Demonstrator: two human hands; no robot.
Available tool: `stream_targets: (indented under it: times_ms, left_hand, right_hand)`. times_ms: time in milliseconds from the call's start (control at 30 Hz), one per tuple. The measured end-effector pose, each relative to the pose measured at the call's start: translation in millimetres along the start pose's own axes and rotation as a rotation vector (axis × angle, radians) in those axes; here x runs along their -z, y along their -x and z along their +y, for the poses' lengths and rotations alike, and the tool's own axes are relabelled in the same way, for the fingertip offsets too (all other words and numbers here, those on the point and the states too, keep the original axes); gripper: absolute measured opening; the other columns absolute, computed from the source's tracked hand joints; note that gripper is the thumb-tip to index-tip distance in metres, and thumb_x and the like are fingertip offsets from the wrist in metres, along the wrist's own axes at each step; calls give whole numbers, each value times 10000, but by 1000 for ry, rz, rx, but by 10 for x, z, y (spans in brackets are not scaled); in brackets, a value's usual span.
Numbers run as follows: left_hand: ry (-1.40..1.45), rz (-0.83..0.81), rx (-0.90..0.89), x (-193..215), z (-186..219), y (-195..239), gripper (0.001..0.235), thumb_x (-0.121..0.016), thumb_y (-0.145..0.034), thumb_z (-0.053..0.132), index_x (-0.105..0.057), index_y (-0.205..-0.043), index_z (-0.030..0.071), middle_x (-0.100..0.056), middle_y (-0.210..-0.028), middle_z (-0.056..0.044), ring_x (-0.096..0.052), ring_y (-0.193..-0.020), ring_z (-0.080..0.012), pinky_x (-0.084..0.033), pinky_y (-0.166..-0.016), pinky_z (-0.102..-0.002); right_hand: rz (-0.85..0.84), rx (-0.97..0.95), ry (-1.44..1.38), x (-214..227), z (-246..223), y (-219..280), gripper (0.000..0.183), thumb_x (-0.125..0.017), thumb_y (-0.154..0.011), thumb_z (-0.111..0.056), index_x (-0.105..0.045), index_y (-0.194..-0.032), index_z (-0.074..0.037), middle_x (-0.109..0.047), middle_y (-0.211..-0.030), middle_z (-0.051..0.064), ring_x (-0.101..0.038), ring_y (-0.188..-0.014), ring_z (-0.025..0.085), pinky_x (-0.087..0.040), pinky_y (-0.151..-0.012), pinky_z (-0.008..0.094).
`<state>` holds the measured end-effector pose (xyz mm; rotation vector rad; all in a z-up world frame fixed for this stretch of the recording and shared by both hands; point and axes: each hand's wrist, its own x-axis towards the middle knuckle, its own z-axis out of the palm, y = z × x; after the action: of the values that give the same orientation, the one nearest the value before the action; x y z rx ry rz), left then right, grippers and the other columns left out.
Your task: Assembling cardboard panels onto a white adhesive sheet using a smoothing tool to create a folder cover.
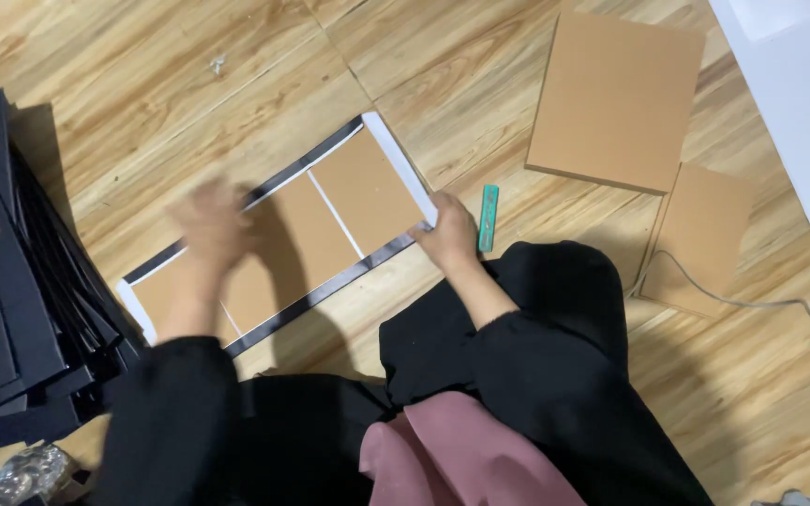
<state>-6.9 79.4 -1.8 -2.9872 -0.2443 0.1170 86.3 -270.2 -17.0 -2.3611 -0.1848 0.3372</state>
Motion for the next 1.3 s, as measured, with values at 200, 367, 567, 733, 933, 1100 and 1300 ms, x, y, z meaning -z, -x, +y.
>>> stream_targets:
  times_ms: [200, 367, 567, 733, 933, 1100, 1300]
  left_hand:
    - [-50, -24, -430, 886, 1535, -364, 1101, -783, -467, 236, -212, -1408, 244, -280, -1438, -19, -182, -1342, -297, -82, -1059, -605]
    - [31, -125, -282, 959, 1607, -732, 1345, -884, -308, 324, -135, -1416, 179, -191, -1458, -55, -199, -1317, -313, -197, -1048, -604]
    - [181, -393, -133, 840, 1556, -965, 1282, -844, -314, 350, -209, -1408, 144, -207, -1361, -57, -284, -1206, -315, -447, -893, -521]
    - [208, -417, -133, 954, 1570, -930, 1234, -863, -341, 251, -247, -1401, 116, -184, -1356, -75, -249, -1195, -343, -431, -868, -605]
    - [233, -427, -162, 1024, 1622, -867, 1182, -875, -399, 210, -255, -1401, 128, -151, -1383, -105, -270, -1184, -331, -418, -872, -612]
    - [300, -402, -161, 1242, 1700, -676, 1235, -767, -472, 278, -9, -1441, 169, -204, -1418, -169, -236, -1261, -368, -344, -946, -605]
    - [328, -345, -16, 1130, 1826, -544, 758, -411, -772, 530, -230, -1424, 190, -140, -1473, -84, -125, -1338, -289, -208, -1029, -600]
  right_hand:
    - [-103, 98, 69, 256, -347, 151, 695, -790, -594, -116, -439, -1194, -82, -536, -1033, 133, -529, -1033, 315, -433, -886, 414]
    - [-176, 93, 116, 341, -425, 161, 764, -770, -608, -152, -382, -1267, -137, -509, -1077, 128, -512, -1055, 329, -416, -909, 427]
    - [-255, 36, 102, 393, -519, 57, 820, -743, -601, -163, -330, -1310, -175, -462, -1119, 120, -490, -1074, 341, -400, -923, 440]
    - [-302, 73, 160, 380, -572, 23, 820, -717, -606, -182, -336, -1332, -206, -466, -1056, 88, -519, -1016, 324, -433, -877, 422]
    - [-308, 140, 299, 422, -746, 116, 813, -691, -629, -163, -331, -1358, -143, -462, -1042, 118, -535, -959, 336, -455, -840, 436]
    - [-298, 289, 521, 350, -774, 166, 771, -643, -653, -211, -346, -1338, -17, -463, -1062, 130, -515, -915, 323, -487, -762, 416]
    - [-318, 395, 596, 228, -604, 162, 641, -646, -641, -230, -484, -1224, -17, -461, -1080, 99, -486, -930, 310, -466, -734, 404]
